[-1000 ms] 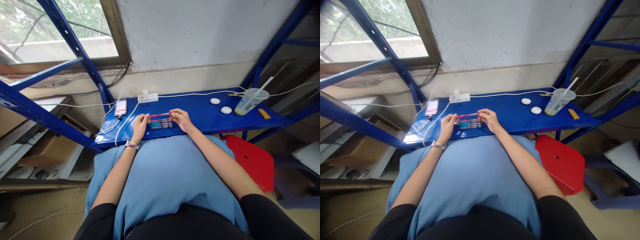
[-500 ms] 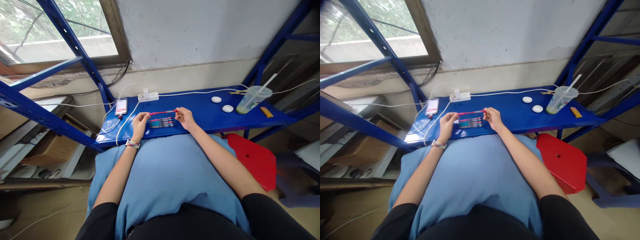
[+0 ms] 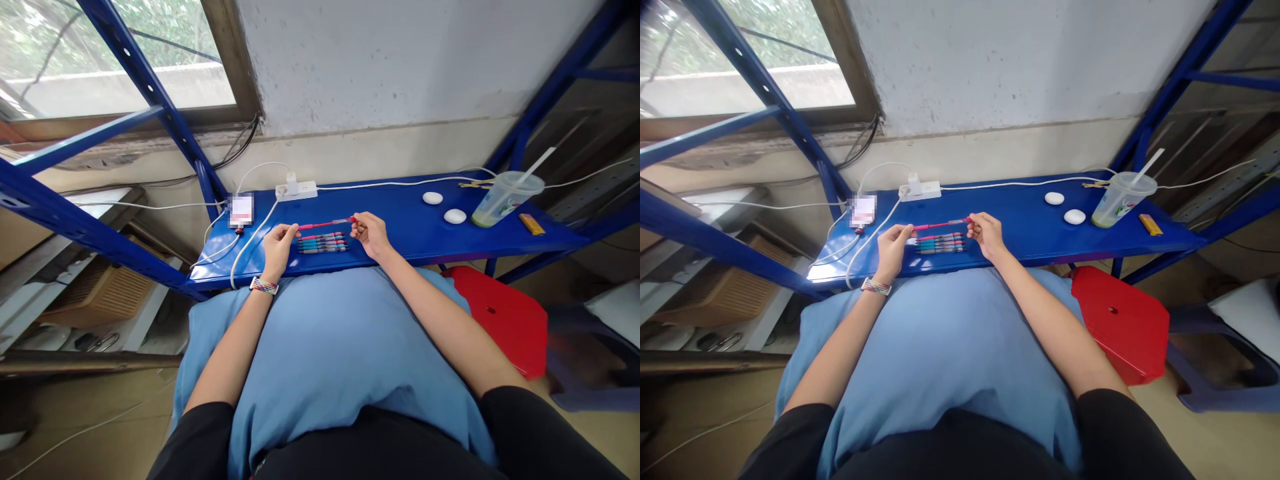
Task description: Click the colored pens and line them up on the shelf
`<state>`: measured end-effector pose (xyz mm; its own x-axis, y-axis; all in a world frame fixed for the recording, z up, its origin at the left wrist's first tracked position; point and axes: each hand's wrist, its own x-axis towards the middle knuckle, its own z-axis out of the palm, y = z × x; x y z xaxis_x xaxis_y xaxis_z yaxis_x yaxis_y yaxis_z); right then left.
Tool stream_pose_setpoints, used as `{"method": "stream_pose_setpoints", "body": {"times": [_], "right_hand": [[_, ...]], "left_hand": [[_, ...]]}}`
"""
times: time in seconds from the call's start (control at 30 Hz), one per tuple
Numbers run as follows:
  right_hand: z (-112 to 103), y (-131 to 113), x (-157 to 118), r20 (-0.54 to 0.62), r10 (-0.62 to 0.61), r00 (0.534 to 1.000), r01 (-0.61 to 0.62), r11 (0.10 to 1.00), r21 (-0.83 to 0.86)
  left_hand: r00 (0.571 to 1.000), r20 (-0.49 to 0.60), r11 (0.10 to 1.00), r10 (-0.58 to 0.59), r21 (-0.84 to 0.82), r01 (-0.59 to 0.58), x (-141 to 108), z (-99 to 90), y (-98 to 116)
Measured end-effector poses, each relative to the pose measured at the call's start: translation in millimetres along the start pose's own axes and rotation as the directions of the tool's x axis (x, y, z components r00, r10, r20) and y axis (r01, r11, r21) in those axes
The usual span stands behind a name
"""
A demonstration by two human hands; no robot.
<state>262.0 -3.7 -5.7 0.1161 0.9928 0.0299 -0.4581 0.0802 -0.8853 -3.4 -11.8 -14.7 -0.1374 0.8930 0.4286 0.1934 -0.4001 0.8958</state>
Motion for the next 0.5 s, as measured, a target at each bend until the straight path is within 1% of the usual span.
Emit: {"method": "stream_pose_setpoints", "body": {"times": [0.17,0.37,0.5], "right_hand": [[7,7,-9,0.155,0.028,0.988,-0.020,0.998,-0.054],[10,9,-13,0.173,0.026,0.985,-0.016,0.998,-0.061],[9,8,-13,0.230,-0.001,0.973,0.015,0.998,-0.059]], "left_hand": [[0.987,0.160,1.000,0.014,-0.020,-0.011,-6,0.8,9],[0.987,0.157,0.999,0.035,-0.017,-0.032,-7,0.6,9],[0.989,0.137,0.996,0.051,0.062,-0.060,-7,0.0,11]]}}
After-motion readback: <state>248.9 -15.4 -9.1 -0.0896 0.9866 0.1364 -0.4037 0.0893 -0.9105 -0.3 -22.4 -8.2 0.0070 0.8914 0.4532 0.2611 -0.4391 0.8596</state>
